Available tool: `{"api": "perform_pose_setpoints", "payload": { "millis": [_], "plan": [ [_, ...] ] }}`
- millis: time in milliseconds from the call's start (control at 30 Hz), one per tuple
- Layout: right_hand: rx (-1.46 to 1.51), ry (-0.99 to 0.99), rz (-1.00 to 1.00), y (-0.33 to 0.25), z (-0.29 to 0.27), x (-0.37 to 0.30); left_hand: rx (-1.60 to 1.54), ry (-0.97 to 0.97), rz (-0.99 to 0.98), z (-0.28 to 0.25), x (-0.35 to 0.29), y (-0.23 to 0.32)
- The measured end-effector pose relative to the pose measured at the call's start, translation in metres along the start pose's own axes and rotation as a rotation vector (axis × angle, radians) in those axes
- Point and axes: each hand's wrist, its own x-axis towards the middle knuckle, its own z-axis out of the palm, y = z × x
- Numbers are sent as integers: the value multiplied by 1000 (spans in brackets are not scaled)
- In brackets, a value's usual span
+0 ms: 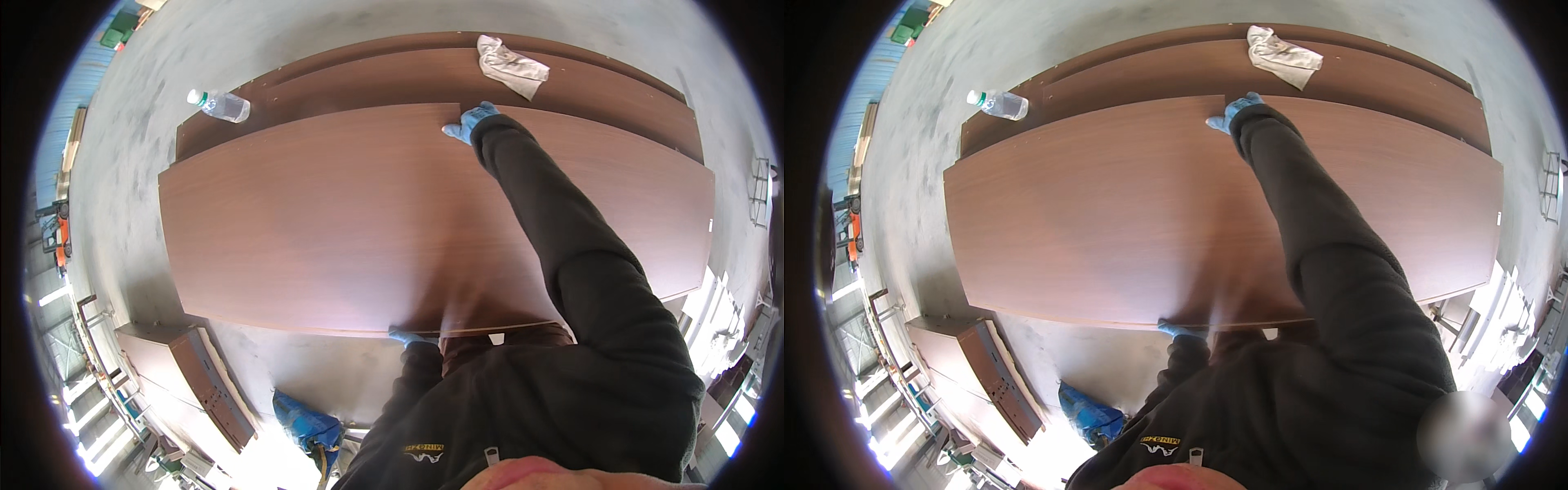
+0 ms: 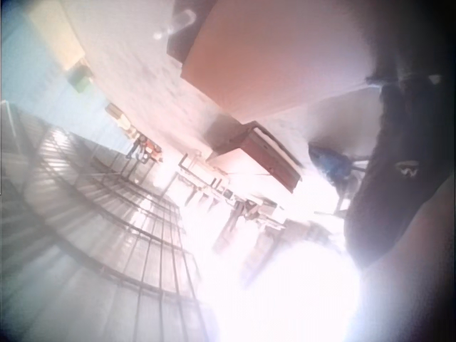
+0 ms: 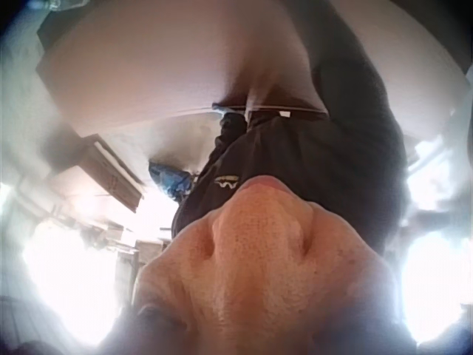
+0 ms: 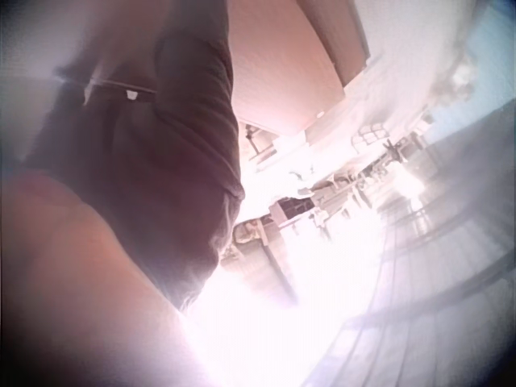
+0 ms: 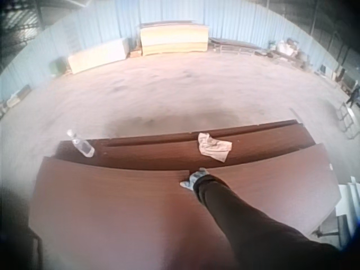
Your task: The person wipes a large brown wood panel with a cloth, then uses a yellow utility knife to remove a small white label. They continue wiping the panel, pour liquid from a plastic bottle onto the cloth, and finish by marking the panel with a black marker.
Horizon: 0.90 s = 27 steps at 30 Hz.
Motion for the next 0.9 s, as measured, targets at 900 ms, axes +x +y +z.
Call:
{"api": "perform_pose_setpoints", "payload": {
  "millis": [900],
  "plan": [
    [-63, 81, -158, -22, 1, 49, 30, 50, -88, 28, 5, 18]
  ]
}}
